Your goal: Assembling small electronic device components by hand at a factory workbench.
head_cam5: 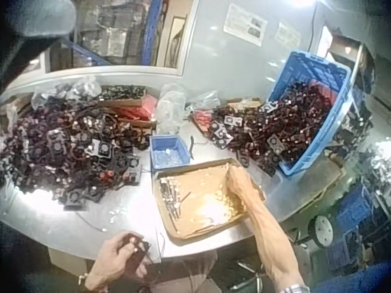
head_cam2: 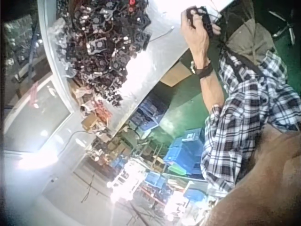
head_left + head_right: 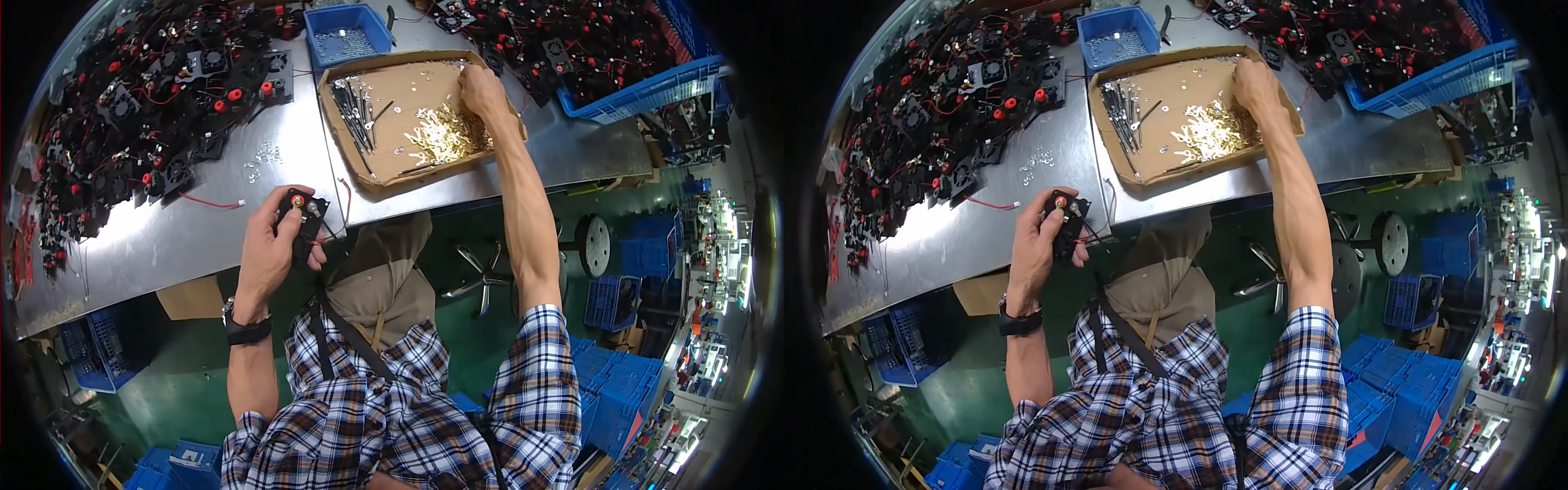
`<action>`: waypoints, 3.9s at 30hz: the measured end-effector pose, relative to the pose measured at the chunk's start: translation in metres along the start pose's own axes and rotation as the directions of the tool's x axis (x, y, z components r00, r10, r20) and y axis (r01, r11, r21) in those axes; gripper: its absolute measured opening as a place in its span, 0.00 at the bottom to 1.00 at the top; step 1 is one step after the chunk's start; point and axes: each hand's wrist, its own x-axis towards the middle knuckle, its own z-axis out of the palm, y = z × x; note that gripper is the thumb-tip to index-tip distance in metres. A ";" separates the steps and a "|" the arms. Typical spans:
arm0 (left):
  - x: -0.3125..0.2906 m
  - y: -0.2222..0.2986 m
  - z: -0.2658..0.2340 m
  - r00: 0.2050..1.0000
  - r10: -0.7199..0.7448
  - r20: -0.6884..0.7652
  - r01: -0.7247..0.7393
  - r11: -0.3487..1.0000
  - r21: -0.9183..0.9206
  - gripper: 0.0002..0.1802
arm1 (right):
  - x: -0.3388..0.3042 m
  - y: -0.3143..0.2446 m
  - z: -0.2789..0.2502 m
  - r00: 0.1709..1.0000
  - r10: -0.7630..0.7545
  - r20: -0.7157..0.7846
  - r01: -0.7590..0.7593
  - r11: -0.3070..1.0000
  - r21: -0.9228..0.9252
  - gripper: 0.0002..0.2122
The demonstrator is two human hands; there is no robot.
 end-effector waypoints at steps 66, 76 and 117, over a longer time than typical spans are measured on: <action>0.000 -0.005 0.006 0.987 0.124 -0.103 -0.098 0.969 0.228 0.11 | -0.175 -0.217 -0.062 0.712 -0.622 -0.325 0.702 0.630 0.333 0.08; -0.002 -0.016 -0.001 0.997 0.004 -0.082 -0.004 1.000 0.004 0.13 | -0.227 -0.169 -0.081 0.854 -0.445 -0.271 0.514 0.634 0.577 0.04; 0.196 0.135 -0.306 0.318 0.940 0.127 0.436 -0.264 0.860 0.32 | -0.034 0.104 -0.029 0.927 0.217 -0.306 -0.099 0.929 0.358 0.19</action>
